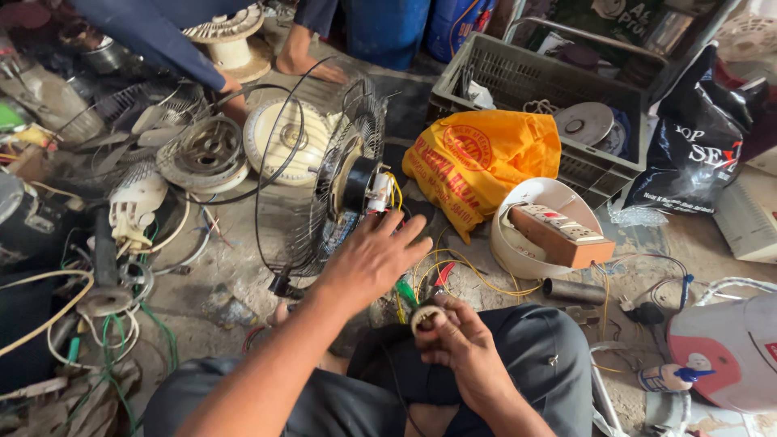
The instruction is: The person repairs a black table fan by hand-wrapping electrical wires with black tape, then uses a screwdriver to secure the motor housing. They attach the fan blades and reassemble the front cage.
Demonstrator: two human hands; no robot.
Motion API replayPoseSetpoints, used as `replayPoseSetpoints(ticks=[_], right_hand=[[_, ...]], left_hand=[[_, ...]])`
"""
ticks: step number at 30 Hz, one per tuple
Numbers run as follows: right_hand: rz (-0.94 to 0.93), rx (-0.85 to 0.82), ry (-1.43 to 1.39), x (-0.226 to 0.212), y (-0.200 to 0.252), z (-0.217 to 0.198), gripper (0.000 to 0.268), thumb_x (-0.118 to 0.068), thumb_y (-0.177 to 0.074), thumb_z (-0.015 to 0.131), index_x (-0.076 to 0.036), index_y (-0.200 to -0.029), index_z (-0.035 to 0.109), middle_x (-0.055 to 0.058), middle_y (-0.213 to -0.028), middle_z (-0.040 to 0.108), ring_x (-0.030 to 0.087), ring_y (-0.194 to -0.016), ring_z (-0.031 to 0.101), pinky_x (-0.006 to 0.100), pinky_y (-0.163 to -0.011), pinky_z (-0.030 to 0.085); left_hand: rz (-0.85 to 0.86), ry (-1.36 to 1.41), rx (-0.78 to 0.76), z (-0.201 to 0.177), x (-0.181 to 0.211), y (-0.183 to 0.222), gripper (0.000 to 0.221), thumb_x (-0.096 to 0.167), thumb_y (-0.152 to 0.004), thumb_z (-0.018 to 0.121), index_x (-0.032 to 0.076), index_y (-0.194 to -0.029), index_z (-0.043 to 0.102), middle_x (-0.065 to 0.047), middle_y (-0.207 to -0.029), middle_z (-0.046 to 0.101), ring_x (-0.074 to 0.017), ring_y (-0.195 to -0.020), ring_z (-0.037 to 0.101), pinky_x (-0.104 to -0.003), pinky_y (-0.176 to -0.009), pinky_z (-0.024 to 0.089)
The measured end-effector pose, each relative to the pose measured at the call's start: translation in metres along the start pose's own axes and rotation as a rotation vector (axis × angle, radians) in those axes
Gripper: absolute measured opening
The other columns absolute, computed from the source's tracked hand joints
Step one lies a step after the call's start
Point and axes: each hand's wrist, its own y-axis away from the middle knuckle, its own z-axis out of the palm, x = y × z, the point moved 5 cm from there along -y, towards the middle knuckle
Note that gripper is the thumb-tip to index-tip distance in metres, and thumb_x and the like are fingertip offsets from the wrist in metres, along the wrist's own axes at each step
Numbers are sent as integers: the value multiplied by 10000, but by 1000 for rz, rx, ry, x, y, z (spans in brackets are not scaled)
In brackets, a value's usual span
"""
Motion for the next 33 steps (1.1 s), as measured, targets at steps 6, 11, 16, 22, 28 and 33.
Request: replayPoseSetpoints(ticks=[6,11,16,22,28,33], right_hand=[[-395,171,643,-53,-47,10,406,-283,-1018,682,65,-809,688,12,-626,613,73,-578,513,275,-535,417],[-466,259,803,-72,-86,48,293,-286,-851,803,-15,-928,726,24,-525,516,87,-483,425,310,-460,383],[-575,232,757,-82,-104,66,193,-219,-912,737,-29,-943,722,17,-570,580,76,-521,462,296,-497,427],[-866,158,814,-112,-96,63,100,-123,-918,710,-40,-971,696,51,-704,668,111,-592,604,293,-581,514],[-805,134,756,-107,-112,45,106,-116,-937,708,-46,-1017,707,82,-757,700,123,-641,625,303,-604,518],[-566,308,413,-30,-129,26,224,-176,-1086,673,24,-1005,614,167,-795,633,234,-660,578,343,-587,488]], left_hand=[[158,-169,-280,14,-31,-39,150,167,-857,612,145,-800,749,-19,-977,655,-242,-1132,582,-427,-939,460],[123,-144,-303,19,-46,-43,132,163,-841,627,136,-754,723,0,-892,656,-212,-1053,589,-393,-925,464],[41,-20,-275,20,-47,-41,124,131,-869,602,111,-820,715,-17,-921,655,-220,-1048,588,-408,-913,461],[-139,164,-158,16,-47,-45,181,90,-869,599,113,-975,744,10,-1020,695,-228,-1063,595,-511,-938,418],[-301,160,-172,30,-51,-44,86,137,-906,663,105,-910,742,5,-971,736,-240,-997,606,-460,-887,404],[-347,205,-49,28,-56,-43,75,179,-871,702,123,-887,749,-18,-888,766,-256,-949,627,-459,-845,396]])
